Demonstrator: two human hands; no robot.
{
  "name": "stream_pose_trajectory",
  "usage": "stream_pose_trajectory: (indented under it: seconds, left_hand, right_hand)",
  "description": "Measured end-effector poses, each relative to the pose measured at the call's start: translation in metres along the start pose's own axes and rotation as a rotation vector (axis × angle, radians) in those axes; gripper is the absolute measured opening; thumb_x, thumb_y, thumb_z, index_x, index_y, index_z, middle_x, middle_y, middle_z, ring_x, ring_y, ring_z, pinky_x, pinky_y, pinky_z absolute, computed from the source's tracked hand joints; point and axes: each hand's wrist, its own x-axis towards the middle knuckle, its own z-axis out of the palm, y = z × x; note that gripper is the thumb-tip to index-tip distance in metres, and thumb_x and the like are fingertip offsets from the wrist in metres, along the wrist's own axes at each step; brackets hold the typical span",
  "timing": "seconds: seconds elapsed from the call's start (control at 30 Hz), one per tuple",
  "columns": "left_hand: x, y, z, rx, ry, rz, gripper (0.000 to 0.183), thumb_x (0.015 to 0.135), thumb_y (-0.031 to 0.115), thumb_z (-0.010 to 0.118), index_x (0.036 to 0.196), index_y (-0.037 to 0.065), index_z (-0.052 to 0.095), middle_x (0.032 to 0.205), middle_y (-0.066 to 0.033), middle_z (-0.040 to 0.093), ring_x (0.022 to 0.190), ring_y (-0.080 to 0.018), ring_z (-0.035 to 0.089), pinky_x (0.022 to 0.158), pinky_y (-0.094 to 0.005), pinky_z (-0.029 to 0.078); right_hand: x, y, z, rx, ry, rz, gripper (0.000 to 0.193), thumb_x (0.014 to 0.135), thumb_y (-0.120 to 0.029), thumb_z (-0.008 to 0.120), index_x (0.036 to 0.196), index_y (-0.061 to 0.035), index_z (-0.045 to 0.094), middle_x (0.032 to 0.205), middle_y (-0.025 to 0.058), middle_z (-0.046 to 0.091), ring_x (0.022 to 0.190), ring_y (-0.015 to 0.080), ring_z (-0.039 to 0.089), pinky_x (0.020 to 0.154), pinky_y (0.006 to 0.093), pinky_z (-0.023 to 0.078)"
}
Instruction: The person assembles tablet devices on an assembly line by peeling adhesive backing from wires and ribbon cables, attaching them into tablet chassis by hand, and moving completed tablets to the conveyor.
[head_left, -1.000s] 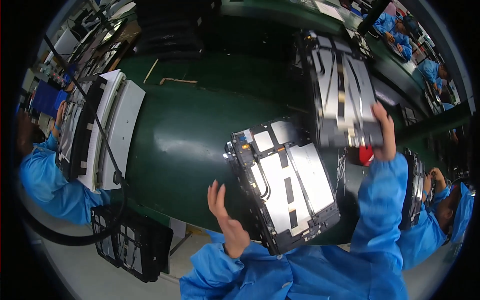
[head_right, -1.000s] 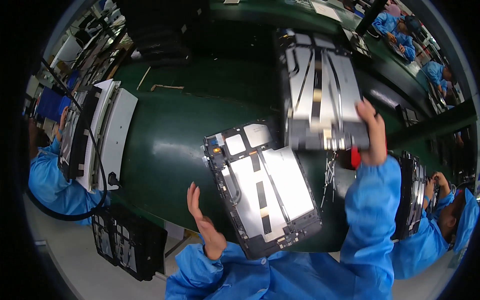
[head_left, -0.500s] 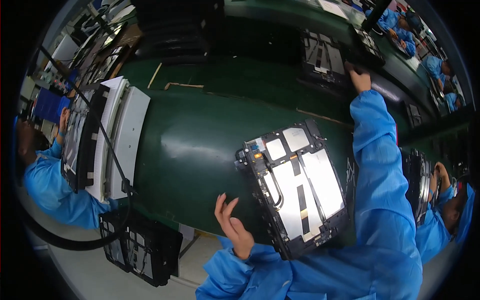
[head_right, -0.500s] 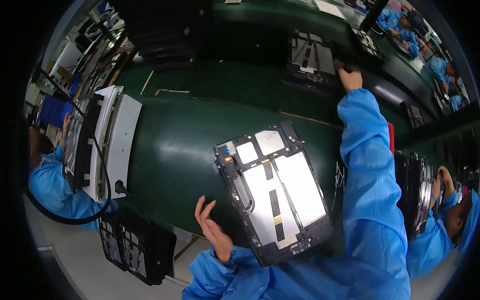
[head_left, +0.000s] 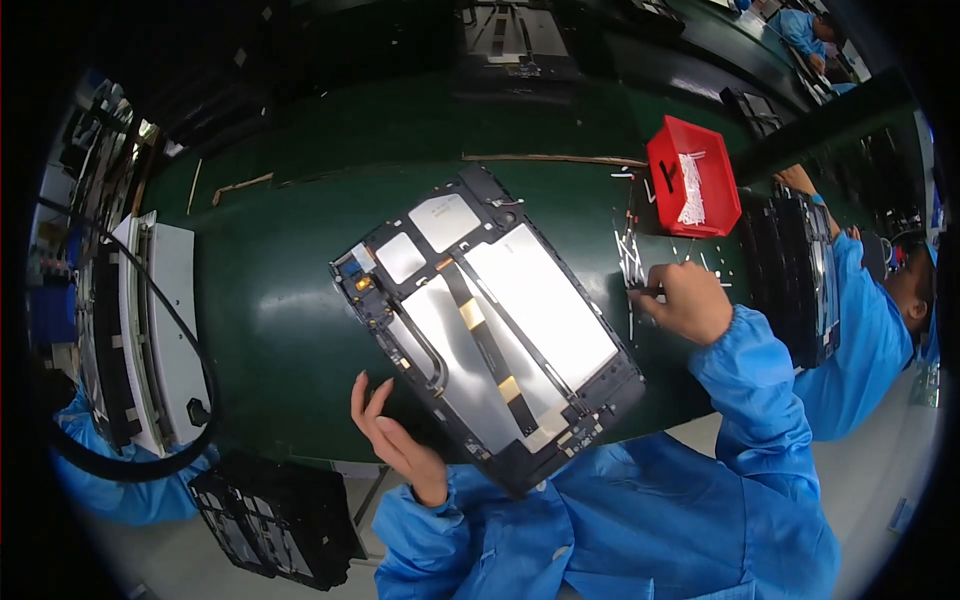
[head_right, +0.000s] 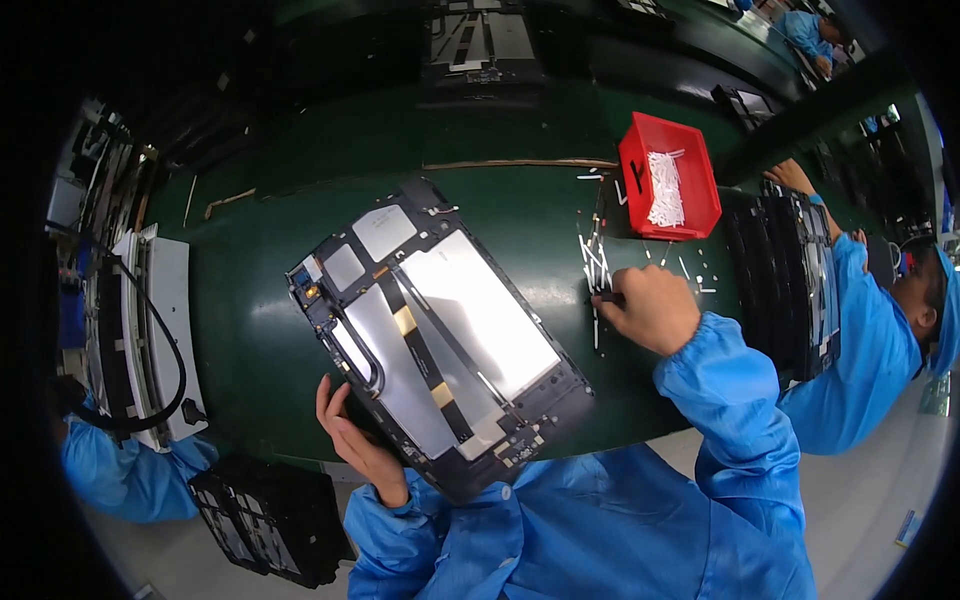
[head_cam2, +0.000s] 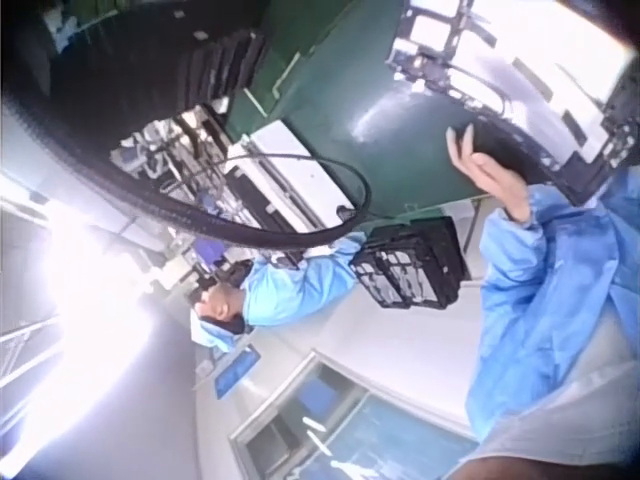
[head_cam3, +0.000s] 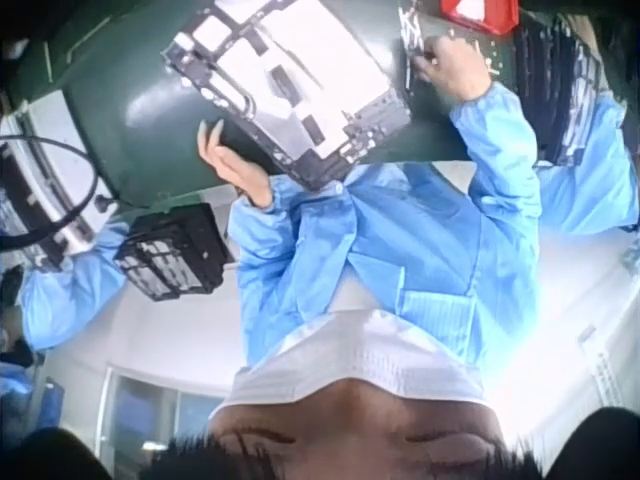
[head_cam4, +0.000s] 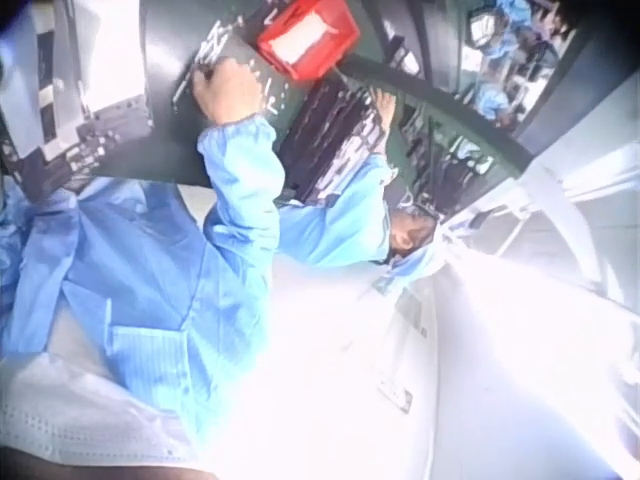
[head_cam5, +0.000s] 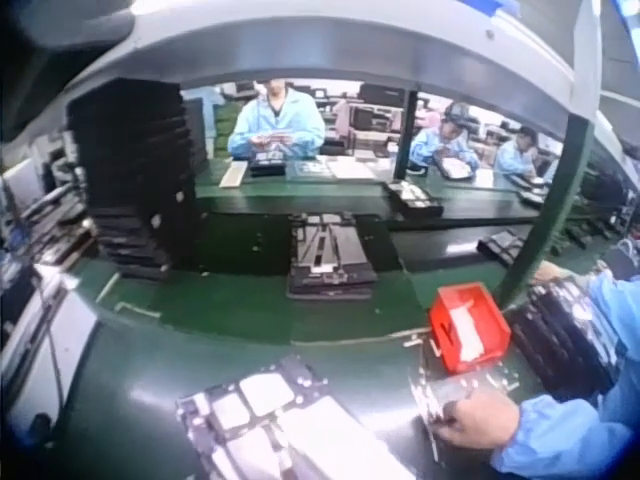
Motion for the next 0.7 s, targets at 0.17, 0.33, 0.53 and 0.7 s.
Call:
stream_pose_trajectory:
  seconds: [0.17, 0.33, 0.53, 0.7]
  left_hand:
    - [-0.008, 0.004, -0.003, -0.148, -0.014, -0.084, 0.042, 0.102, 0.023, 0.026, 0.112, -0.005, 0.055, 0.136, -0.0168, 0.039, 0.122, -0.027, 0.043, 0.104, -0.036, 0.032]
    - [-0.018, 0.016, -0.01, -0.215, 0.009, -0.114, 0.04, 0.102, 0.024, 0.028, 0.115, -0.006, 0.051, 0.137, -0.0167, 0.039, 0.122, -0.0238, 0.044, 0.104, -0.0335, 0.032]
    - [-0.031, 0.058, -0.027, -0.33, 0.051, 0.012, 0.03, 0.099, 0.015, 0.033, 0.115, -0.005, 0.05, 0.126, -0.02, 0.048, 0.106, -0.0228, 0.054, 0.091, -0.0302, 0.041]
    - [-0.027, 0.115, -0.035, -0.671, -0.494, -0.154, 0.035, 0.093, 0.017, 0.05, 0.119, -0.006, 0.053, 0.079, -0.0128, 0.063, 0.061, -0.0139, 0.054, 0.059, -0.0223, 0.042]
  right_hand:
    - [0.008, -0.004, 0.017, -0.038, -0.169, 0.041, 0.033, 0.074, -0.03, 0.063, 0.079, 0.0018, 0.068, 0.075, 0.0227, 0.065, 0.075, 0.0398, 0.064, 0.073, 0.0452, 0.052]
    - [0.016, 0.012, 0.02, 0.093, -0.195, -0.099, 0.03, 0.076, -0.025, 0.061, 0.081, 0.0035, 0.068, 0.071, 0.0215, 0.064, 0.069, 0.0367, 0.063, 0.068, 0.0435, 0.05]
    - [-0.004, 0.016, -0.025, 0.797, -0.601, -0.168, 0.017, 0.08, -0.007, 0.051, 0.075, 0.0037, 0.064, 0.052, -0.0004, 0.047, 0.048, 0.004, 0.039, 0.043, 0.0228, 0.027]
    - [-0.034, 0.0, -0.037, 1.244, -0.692, -0.521, 0.01, 0.082, -0.004, 0.057, 0.08, 0.0015, 0.065, 0.071, 0.0042, 0.063, 0.054, 0.007, 0.05, 0.045, 0.0216, 0.036]
